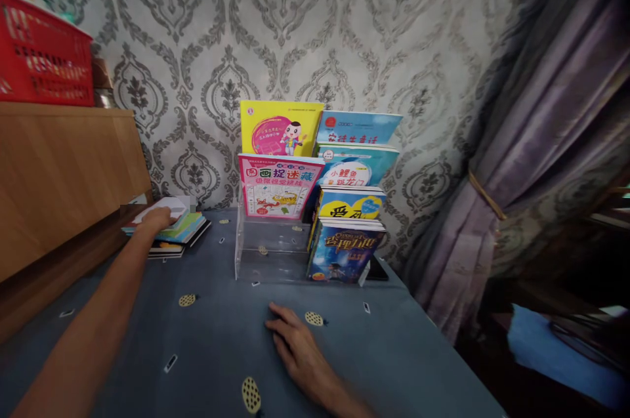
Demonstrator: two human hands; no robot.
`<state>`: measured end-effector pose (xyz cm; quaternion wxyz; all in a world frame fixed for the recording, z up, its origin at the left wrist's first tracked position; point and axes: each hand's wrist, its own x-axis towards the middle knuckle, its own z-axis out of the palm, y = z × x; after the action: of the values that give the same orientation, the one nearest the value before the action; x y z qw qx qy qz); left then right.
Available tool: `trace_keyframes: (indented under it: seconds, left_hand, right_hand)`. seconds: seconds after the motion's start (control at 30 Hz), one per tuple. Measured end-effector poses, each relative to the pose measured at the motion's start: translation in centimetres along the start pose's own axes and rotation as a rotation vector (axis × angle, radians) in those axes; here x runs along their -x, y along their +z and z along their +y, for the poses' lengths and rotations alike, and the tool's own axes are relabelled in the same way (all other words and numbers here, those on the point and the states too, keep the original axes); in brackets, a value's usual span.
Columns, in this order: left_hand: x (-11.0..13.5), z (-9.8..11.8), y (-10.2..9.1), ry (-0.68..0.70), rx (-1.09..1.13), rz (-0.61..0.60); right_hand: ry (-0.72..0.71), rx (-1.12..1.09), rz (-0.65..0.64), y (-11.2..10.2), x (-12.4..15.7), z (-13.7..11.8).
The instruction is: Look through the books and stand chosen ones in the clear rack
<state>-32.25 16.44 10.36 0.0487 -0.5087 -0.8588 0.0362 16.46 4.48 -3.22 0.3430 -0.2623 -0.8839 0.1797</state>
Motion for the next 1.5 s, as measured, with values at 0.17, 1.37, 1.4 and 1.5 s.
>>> trace_keyframes:
  seconds: [0.17, 1.37, 1.4, 1.5]
  left_hand:
    - [-0.3, -0.2, -0.1, 0.033, -0.011, 0.012]
    - [3.9, -3.1, 2.1, 0.211, 0.051, 0.058]
    - [4.1, -3.1, 2.5, 0.208, 0.059, 0.060]
    - [4.6, -3.0, 3.2, 0.232, 0.064, 0.085]
  right_hand:
    - [0.034, -0.004, -0.044, -0.4, -0.2, -0.5]
    - [0.055, -0.046, -0.035, -0.3, -0.4, -0.3]
    - [0.051, -0.040, -0.032, -0.2, -0.4, -0.2]
    - [0.051, -0.026, -0.034, 0.0, -0.3, 0.0]
